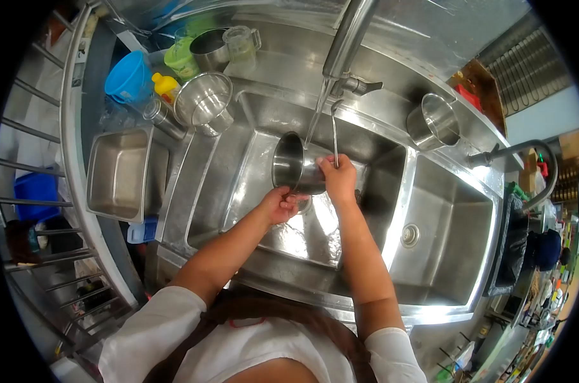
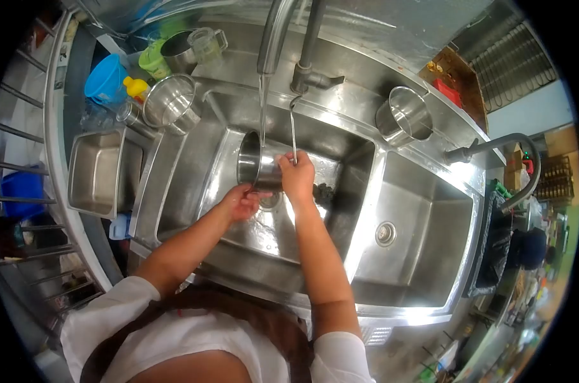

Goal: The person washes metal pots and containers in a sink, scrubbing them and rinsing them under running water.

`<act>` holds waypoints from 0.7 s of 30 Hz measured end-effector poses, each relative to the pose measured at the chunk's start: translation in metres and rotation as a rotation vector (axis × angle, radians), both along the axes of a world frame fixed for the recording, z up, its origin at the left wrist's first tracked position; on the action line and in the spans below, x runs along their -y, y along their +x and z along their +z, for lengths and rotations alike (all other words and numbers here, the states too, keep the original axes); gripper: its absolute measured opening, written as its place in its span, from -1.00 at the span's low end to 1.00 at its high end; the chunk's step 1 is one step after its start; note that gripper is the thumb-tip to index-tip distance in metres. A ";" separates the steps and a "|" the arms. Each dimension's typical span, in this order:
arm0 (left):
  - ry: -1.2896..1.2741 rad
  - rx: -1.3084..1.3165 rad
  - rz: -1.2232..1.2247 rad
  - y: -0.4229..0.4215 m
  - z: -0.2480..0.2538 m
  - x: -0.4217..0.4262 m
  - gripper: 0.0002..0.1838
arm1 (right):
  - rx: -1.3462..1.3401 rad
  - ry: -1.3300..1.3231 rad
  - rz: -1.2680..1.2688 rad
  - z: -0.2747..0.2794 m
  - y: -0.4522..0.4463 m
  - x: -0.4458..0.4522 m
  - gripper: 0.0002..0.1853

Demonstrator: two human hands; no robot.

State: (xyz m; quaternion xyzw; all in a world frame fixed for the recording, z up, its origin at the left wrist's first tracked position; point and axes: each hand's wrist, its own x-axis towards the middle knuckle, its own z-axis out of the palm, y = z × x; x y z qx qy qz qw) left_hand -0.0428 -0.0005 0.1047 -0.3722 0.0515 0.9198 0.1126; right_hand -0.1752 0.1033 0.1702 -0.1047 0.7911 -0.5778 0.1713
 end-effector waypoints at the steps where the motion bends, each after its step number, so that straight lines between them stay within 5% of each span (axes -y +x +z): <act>1: 0.040 -0.097 -0.079 0.003 -0.005 0.003 -0.64 | -0.141 0.057 -0.021 -0.014 -0.006 -0.001 -0.75; 5: -0.159 -0.043 -0.092 0.001 0.004 0.006 -0.67 | 0.057 0.053 -0.086 0.001 -0.017 -0.003 -0.74; 7: -0.161 -0.090 -0.080 0.001 -0.001 0.011 -0.67 | 0.001 0.131 -0.003 0.032 -0.004 -0.002 -0.76; 21: -0.153 0.005 -0.043 -0.009 -0.002 0.005 -0.72 | -0.144 0.143 0.053 0.015 -0.011 -0.009 -0.84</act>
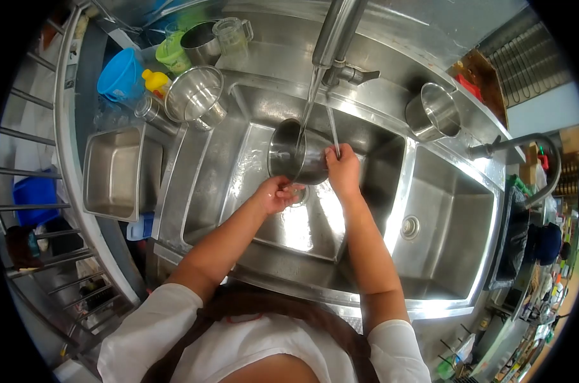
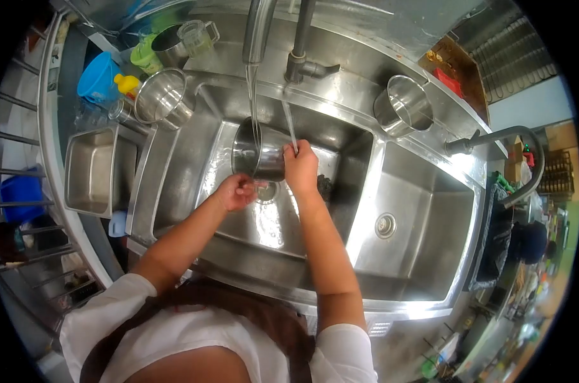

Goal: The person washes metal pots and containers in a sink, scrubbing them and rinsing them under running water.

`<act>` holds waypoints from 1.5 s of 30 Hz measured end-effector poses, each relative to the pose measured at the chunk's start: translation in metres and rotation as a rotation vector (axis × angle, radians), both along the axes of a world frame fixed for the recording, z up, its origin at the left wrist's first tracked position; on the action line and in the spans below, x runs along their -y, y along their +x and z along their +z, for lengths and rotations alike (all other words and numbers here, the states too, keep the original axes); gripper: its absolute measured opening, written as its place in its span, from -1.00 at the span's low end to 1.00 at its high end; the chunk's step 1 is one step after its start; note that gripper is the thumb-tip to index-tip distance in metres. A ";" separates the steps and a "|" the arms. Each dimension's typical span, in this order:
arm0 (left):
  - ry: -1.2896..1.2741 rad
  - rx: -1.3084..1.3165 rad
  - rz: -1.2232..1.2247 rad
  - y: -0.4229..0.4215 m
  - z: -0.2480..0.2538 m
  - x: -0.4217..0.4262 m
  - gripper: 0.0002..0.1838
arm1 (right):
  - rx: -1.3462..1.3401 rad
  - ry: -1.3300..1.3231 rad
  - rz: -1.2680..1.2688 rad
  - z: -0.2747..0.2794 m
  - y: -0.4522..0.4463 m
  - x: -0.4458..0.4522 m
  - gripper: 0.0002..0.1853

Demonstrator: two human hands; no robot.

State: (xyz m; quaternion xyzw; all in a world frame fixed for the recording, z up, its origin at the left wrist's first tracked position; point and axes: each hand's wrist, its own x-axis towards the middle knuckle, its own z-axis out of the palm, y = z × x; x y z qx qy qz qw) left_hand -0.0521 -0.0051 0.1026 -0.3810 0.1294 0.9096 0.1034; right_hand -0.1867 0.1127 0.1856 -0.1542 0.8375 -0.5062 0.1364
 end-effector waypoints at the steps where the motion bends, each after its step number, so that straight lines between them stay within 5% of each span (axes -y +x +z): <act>1: 0.067 -0.045 -0.017 0.000 -0.004 0.002 -0.73 | 0.007 0.028 -0.015 0.001 0.002 -0.001 -0.84; 5: 0.092 -0.028 -0.014 0.006 -0.008 -0.001 -0.74 | -0.104 -0.013 0.004 -0.009 0.005 -0.004 -0.83; 8: -0.013 -0.015 0.008 0.001 0.004 0.001 -0.74 | 0.096 0.001 0.003 0.002 0.003 0.000 -0.83; 12: -0.017 -0.015 0.018 -0.003 0.011 0.003 -0.66 | -0.108 0.000 0.060 -0.006 -0.002 0.001 -0.81; 16: -0.049 -0.085 -0.021 -0.002 0.009 0.004 -0.60 | 0.080 -0.025 -0.030 0.007 0.000 0.003 -0.79; 18: -0.010 -0.063 -0.024 -0.005 0.012 0.004 -0.60 | -0.133 0.050 0.060 0.007 0.000 0.005 -0.79; 22: -0.045 0.024 -0.057 -0.005 0.019 -0.001 -0.61 | 0.119 -0.015 -0.025 0.004 -0.016 0.000 -0.79; 26: 0.040 -0.093 -0.028 -0.003 -0.002 -0.004 -0.62 | -0.090 0.036 0.095 0.013 -0.002 0.006 -0.79; 38: 0.070 0.020 -0.016 -0.008 0.008 -0.004 -0.62 | 0.019 0.028 -0.002 -0.014 -0.016 -0.006 -0.79; 45: 0.172 0.017 0.021 -0.009 0.011 -0.005 -0.60 | 0.077 0.081 -0.095 -0.027 -0.027 -0.020 -0.48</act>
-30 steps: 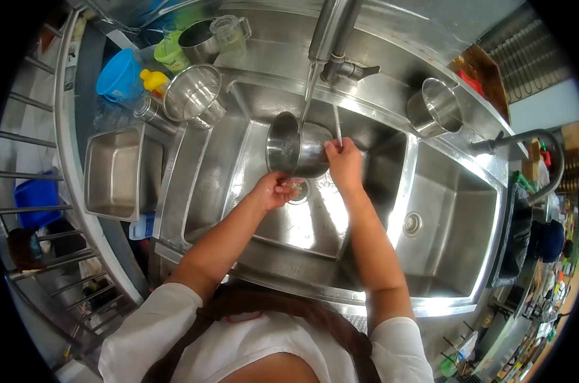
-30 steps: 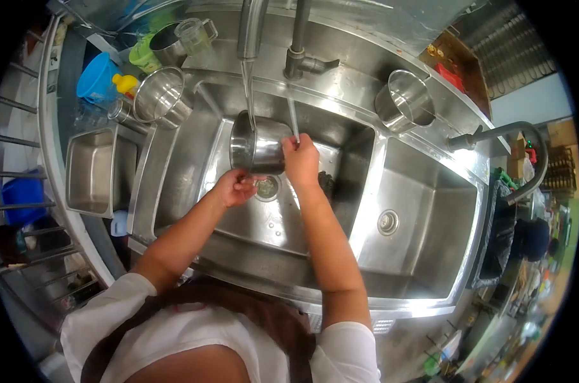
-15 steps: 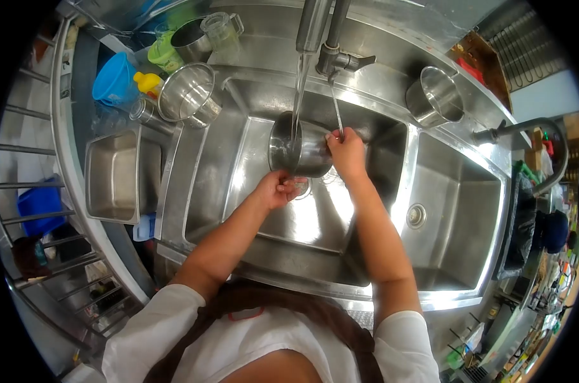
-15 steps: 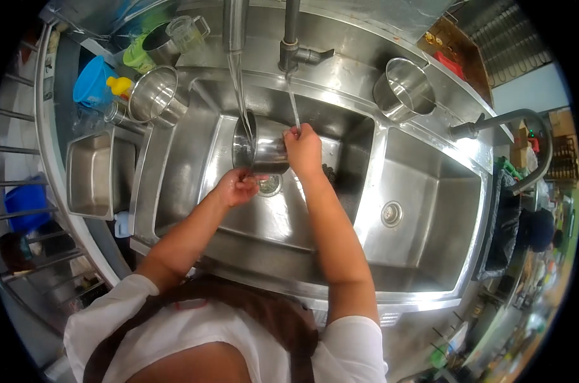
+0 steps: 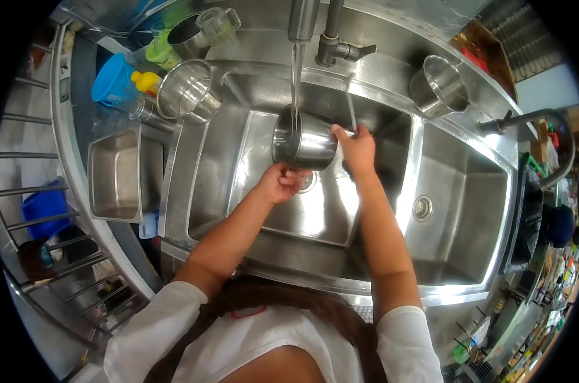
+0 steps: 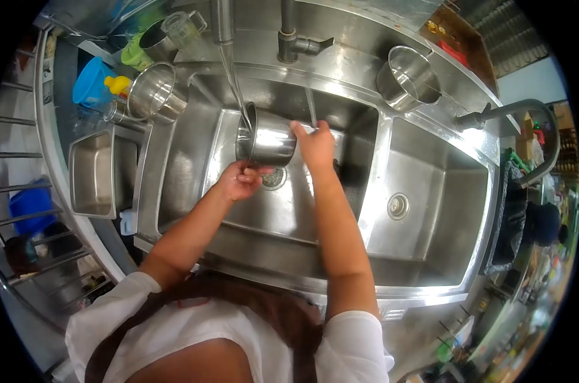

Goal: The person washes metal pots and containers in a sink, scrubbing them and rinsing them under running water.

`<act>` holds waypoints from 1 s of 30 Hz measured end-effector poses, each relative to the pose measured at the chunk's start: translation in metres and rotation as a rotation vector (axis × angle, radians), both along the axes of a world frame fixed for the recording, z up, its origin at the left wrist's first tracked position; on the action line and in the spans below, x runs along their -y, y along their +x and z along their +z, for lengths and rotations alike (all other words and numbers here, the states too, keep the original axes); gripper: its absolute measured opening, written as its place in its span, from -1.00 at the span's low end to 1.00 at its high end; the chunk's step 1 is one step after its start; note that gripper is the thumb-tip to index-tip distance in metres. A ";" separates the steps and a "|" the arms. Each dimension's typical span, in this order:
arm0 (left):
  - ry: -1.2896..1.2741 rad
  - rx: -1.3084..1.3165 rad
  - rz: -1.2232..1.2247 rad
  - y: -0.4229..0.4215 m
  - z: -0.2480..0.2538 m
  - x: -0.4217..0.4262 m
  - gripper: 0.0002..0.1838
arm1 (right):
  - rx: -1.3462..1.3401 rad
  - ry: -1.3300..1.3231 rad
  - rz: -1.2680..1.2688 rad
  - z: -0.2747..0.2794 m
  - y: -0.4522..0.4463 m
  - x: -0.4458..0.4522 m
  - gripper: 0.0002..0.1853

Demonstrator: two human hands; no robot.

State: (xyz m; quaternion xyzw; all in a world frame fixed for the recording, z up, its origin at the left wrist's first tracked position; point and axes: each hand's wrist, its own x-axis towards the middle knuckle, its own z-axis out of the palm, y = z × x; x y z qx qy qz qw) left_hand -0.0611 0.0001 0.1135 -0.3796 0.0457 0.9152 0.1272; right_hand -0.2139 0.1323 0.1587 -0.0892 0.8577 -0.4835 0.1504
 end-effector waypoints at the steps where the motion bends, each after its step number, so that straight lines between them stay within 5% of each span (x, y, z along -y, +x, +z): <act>1: 0.034 0.000 -0.008 0.000 0.001 0.000 -0.60 | 0.045 0.049 -0.082 0.001 -0.002 -0.004 -0.43; 3: 0.081 0.023 -0.015 0.002 -0.003 -0.002 -0.60 | 0.090 -0.034 -0.096 -0.015 0.002 -0.010 -0.38; 6: 0.062 0.103 -0.033 -0.004 -0.004 -0.007 -0.61 | 0.638 -0.274 -0.129 -0.036 0.008 -0.018 -0.48; 14: -0.389 0.434 -0.159 -0.027 -0.009 0.003 -0.48 | 0.755 -0.424 -0.208 -0.049 0.034 0.008 -0.58; 16: -0.937 0.445 -0.105 -0.027 -0.044 0.010 -0.46 | 0.829 -0.603 -0.295 -0.046 0.039 0.009 -0.59; 17: -1.150 0.759 -0.037 -0.039 -0.032 0.005 -0.45 | 0.830 -0.634 -0.306 -0.050 0.041 0.010 -0.59; 19: -2.090 0.628 0.141 -0.041 -0.055 0.002 -0.51 | 0.828 -0.581 -0.316 -0.058 0.044 0.013 -0.58; 20: -2.095 0.610 0.138 -0.043 -0.043 0.001 -0.51 | 0.820 -0.590 -0.328 -0.062 0.042 0.013 -0.58; 22: -1.856 -0.033 -0.361 -0.036 -0.004 -0.006 -0.57 | 0.858 -0.595 -0.319 -0.072 0.042 0.011 -0.52; 25: -1.823 -0.148 -0.243 -0.039 -0.011 -0.011 -0.60 | 0.580 -0.296 -0.168 -0.079 0.037 0.000 -0.48; 26: -1.853 0.036 -0.407 -0.040 -0.012 -0.003 -0.65 | 0.458 -0.143 -0.068 -0.075 0.036 -0.005 -0.46; 27: -1.653 -0.092 -0.191 -0.042 -0.006 -0.005 -0.68 | 0.191 -0.072 -0.027 -0.064 0.038 -0.010 -0.56; 30: -1.244 0.030 -0.031 -0.038 -0.018 0.002 -0.72 | 0.138 -0.083 0.055 0.002 0.031 -0.042 -0.65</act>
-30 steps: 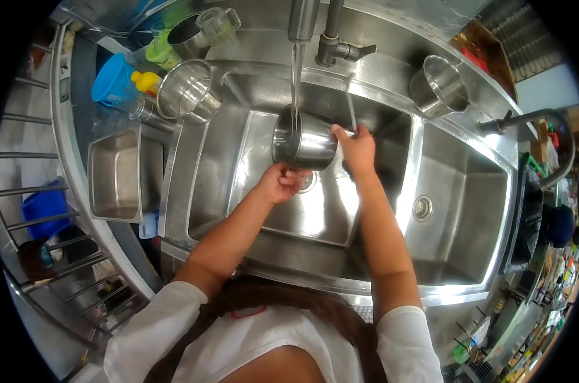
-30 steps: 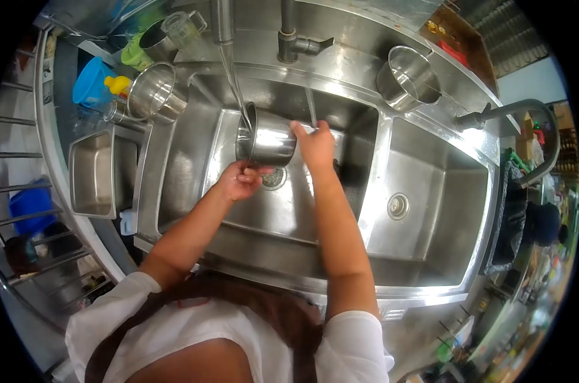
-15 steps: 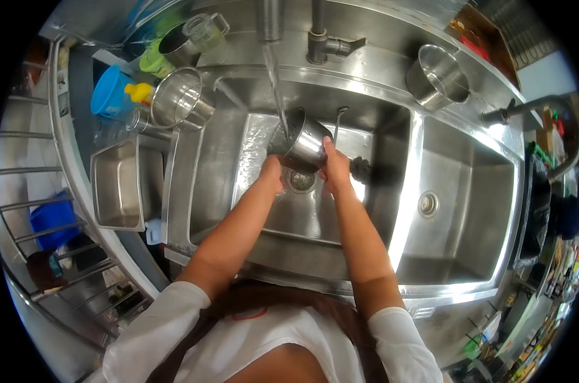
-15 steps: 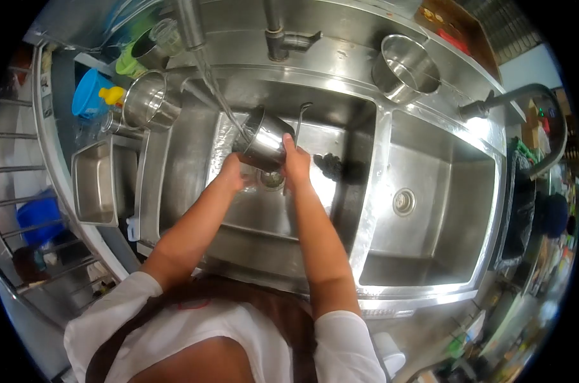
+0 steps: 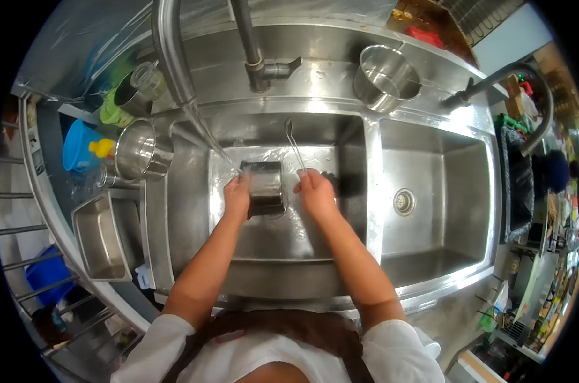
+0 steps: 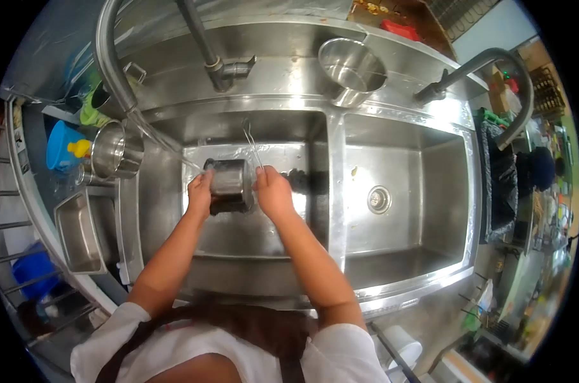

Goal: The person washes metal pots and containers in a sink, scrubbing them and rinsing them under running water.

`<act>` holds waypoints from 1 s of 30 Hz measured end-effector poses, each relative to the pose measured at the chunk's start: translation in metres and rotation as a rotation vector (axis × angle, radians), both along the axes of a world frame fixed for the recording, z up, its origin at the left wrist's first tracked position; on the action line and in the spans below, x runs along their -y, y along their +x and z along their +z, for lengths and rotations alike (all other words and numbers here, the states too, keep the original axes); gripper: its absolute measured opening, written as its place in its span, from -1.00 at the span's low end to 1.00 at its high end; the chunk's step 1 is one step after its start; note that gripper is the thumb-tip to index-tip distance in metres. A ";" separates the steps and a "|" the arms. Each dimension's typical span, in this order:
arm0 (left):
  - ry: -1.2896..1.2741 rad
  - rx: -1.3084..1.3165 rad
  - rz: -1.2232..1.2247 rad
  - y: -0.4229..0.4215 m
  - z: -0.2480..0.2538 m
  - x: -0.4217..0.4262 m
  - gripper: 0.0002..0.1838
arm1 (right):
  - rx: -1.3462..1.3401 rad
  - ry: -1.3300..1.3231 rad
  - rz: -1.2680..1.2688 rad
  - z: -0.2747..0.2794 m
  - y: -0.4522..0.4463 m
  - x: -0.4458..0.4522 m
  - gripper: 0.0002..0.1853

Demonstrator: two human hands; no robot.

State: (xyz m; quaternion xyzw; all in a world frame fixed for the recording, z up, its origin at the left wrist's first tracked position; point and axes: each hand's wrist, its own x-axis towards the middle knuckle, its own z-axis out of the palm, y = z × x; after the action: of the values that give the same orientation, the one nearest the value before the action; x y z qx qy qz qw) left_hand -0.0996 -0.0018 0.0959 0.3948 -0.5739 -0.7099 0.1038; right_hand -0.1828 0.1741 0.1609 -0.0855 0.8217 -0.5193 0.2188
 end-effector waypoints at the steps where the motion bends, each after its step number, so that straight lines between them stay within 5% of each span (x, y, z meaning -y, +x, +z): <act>1: 0.030 0.026 0.024 0.002 -0.001 0.001 -0.72 | -0.029 -0.031 -0.009 0.026 -0.005 -0.012 -0.69; 6: 0.284 0.080 0.082 0.005 0.002 0.007 -0.79 | -0.764 0.481 -0.073 0.128 -0.091 -0.081 -0.78; 10: 0.333 0.050 0.118 -0.005 0.044 -0.007 -0.78 | -0.744 1.080 0.162 0.166 -0.177 -0.094 -0.75; 12: 0.376 0.024 0.085 -0.004 0.048 -0.004 -0.76 | -0.857 1.090 0.266 0.170 -0.194 -0.085 -0.75; 13: 0.358 0.019 0.064 -0.004 0.045 -0.003 -0.77 | -1.286 1.082 0.271 0.168 -0.193 -0.083 -0.75; 15: 0.387 -0.013 0.096 -0.003 0.044 0.001 -0.75 | -1.708 0.522 0.199 0.184 -0.170 -0.048 -0.86; 19: 0.371 0.057 0.151 -0.001 0.048 0.010 -0.69 | -0.804 0.396 0.187 0.102 -0.066 -0.008 -0.84; 23: 0.479 -0.127 0.171 -0.004 0.059 0.008 -0.60 | -0.172 0.847 0.377 -0.076 -0.029 -0.002 -0.67; 25: 0.487 -0.117 0.167 -0.005 0.045 0.014 -0.59 | -0.336 0.918 0.266 -0.166 -0.012 -0.019 -0.57; 28: 0.376 -0.044 0.142 -0.003 0.047 0.013 -0.62 | -0.409 0.935 0.219 -0.227 -0.005 -0.039 -0.50; 30: 0.233 -0.088 0.022 0.004 0.048 0.013 -0.67 | -0.370 0.765 0.155 -0.197 -0.005 -0.041 -0.54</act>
State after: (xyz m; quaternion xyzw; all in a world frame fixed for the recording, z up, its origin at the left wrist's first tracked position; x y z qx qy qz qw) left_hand -0.0955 -0.0144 0.1434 0.3790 -0.4781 -0.7872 0.0898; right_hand -0.1876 0.2152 -0.0362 -0.1515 0.9715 -0.1354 0.1222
